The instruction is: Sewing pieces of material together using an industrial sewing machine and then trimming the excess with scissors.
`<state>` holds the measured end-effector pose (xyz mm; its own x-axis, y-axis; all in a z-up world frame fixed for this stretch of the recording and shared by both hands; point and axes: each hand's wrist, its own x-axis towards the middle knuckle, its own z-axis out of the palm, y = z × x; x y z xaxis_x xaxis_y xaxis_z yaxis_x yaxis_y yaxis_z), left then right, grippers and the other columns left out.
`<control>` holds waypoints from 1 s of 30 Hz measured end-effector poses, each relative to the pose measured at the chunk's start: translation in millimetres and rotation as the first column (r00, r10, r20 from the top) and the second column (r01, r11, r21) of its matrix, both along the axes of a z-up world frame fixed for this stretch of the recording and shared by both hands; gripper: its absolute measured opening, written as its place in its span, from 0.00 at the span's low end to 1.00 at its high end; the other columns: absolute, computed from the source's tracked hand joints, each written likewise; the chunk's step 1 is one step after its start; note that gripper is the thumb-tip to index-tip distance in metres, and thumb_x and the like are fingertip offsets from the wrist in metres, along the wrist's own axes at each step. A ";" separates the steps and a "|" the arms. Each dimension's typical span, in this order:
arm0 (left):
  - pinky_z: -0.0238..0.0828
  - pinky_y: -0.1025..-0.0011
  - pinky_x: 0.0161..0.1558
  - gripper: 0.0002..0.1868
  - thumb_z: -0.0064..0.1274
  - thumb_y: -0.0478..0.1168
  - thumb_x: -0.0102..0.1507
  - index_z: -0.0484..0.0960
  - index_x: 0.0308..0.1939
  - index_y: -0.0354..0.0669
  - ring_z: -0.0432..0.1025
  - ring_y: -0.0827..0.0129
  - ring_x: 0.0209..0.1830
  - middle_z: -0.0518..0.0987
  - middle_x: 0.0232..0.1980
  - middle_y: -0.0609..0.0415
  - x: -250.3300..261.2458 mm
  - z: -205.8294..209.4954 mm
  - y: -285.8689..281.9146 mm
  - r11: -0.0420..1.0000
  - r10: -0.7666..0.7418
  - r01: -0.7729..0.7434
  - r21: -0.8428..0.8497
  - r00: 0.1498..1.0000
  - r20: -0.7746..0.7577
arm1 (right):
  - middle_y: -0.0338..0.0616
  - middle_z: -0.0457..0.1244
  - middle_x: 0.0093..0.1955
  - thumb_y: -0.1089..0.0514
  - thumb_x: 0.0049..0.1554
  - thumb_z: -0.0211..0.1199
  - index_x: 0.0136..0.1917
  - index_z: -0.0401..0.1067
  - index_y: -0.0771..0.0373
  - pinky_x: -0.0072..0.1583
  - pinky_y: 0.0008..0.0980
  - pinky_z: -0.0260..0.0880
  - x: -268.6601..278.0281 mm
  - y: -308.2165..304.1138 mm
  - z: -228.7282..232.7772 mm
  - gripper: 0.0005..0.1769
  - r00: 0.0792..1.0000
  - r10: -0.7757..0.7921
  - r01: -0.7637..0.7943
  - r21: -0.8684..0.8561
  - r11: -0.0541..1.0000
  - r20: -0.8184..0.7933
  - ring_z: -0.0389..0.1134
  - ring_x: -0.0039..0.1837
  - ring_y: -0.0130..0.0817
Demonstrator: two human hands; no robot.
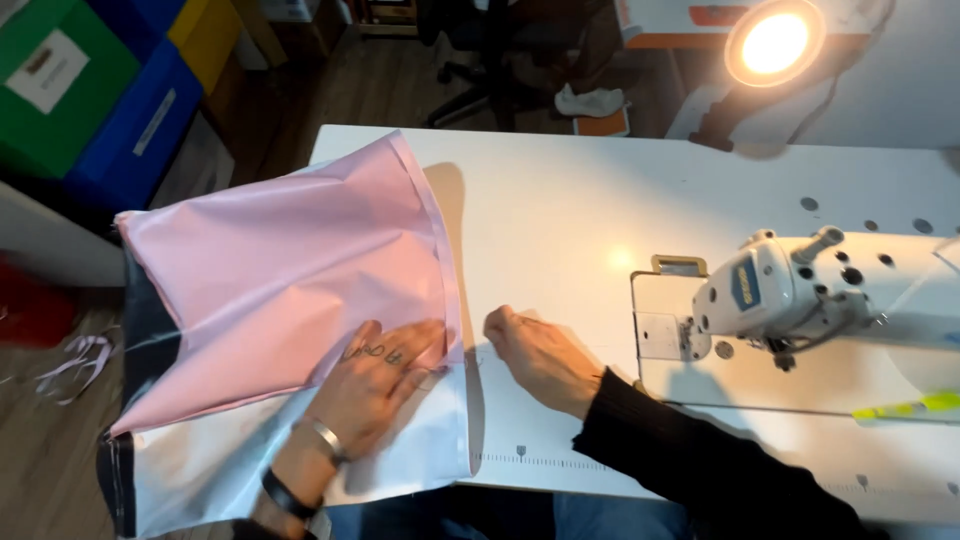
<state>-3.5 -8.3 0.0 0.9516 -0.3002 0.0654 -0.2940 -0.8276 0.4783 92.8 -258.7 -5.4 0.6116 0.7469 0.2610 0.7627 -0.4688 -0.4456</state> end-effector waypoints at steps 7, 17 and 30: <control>0.47 0.31 0.65 0.51 0.61 0.61 0.52 0.62 0.73 0.40 0.51 0.42 0.77 0.62 0.78 0.47 -19.7 28.3 -88.8 0.809 0.561 -0.557 0.188 0.827 0.037 | 0.51 0.68 0.44 0.55 0.65 0.54 0.52 0.69 0.64 0.48 0.43 0.71 5.9 -2.0 4.3 0.10 0.977 -0.059 0.073 0.060 0.996 -0.206 0.71 0.46 0.50; 0.70 0.57 0.64 0.15 0.54 0.34 0.62 0.79 0.53 0.34 0.73 0.48 0.63 0.82 0.54 0.43 -30.5 -14.8 -66.4 0.775 0.631 -0.617 -0.134 0.742 0.227 | 0.45 0.66 0.46 0.47 0.59 0.63 0.55 0.73 0.64 0.54 0.41 0.68 -3.4 16.2 16.7 0.19 0.989 0.144 -0.145 0.067 0.987 0.027 0.67 0.51 0.43; 0.63 0.50 0.66 0.22 0.47 0.31 0.61 0.78 0.60 0.39 0.69 0.44 0.67 0.77 0.67 0.49 -7.9 -31.6 -109.7 0.865 0.496 -0.491 -0.098 0.812 0.307 | 0.31 0.52 0.38 0.45 0.70 0.48 0.41 0.63 0.55 0.46 0.28 0.58 26.0 1.4 -12.7 0.18 0.035 0.459 0.277 0.450 0.849 -0.888 0.50 0.40 0.24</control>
